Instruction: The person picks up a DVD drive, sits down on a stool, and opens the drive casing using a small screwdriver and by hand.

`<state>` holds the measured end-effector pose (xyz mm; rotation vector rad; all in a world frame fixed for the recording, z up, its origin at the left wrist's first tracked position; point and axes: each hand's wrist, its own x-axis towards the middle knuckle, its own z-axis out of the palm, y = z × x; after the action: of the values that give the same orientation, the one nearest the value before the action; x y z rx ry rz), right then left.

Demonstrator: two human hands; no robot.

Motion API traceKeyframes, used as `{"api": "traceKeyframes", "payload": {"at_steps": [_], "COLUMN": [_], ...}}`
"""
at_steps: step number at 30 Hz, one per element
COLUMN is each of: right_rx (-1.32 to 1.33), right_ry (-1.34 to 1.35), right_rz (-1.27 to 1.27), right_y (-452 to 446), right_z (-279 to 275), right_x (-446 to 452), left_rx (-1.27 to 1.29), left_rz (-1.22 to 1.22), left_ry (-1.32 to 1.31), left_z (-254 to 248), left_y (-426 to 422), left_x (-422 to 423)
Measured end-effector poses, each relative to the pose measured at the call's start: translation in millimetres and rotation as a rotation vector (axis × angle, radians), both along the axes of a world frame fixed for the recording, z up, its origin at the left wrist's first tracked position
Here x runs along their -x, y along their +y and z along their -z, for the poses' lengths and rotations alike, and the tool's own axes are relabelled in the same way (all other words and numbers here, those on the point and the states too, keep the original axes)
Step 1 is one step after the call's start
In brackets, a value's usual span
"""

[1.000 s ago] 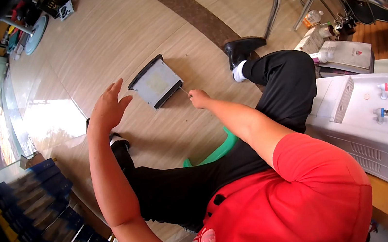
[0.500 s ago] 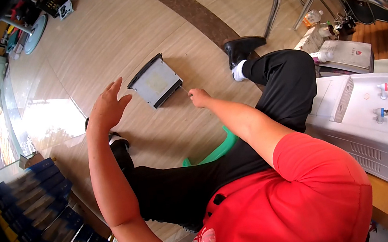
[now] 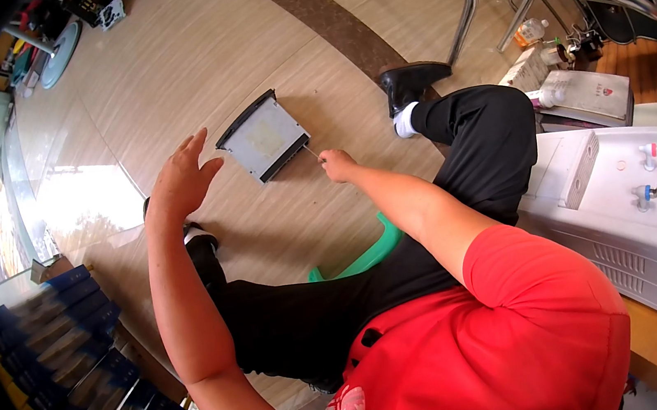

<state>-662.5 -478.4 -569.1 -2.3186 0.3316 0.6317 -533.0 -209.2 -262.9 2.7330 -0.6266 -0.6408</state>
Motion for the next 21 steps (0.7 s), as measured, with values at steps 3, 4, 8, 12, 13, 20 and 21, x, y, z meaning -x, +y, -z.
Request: {"api": "traceKeyframes", "payload": {"at_steps": [3, 4, 8, 12, 13, 20, 21], "right_rx": [0.005, 0.011, 0.027, 0.011, 0.008, 0.039, 0.035], "right_ry": [0.004, 0.0, 0.004, -0.019, -0.025, -0.035, -0.035], "right_rz": [0.005, 0.007, -0.003, -0.015, -0.009, -0.003, -0.01], "right_y": [0, 0, -1, -2, -1, -1, -2], "right_z": [-2, -2, 0, 4, 4, 8, 7], "right_x": [0, 0, 1, 1, 1, 1, 1], "left_rx": [-0.002, -0.007, -0.001, 0.01, 0.013, -0.007, -0.009], "left_rz": [-0.003, -0.009, 0.004, 0.001, 0.002, 0.0, 0.001], "left_ry": [0.004, 0.005, -0.005, -0.003, -0.001, -0.005, -0.005], "left_z": [-2, -3, 1, 0, -1, 1, 0], "left_y": [-1, -2, 0, 0, 0, 1, 1], "left_x": [1, 1, 1, 0, 1, 0, 0]}}
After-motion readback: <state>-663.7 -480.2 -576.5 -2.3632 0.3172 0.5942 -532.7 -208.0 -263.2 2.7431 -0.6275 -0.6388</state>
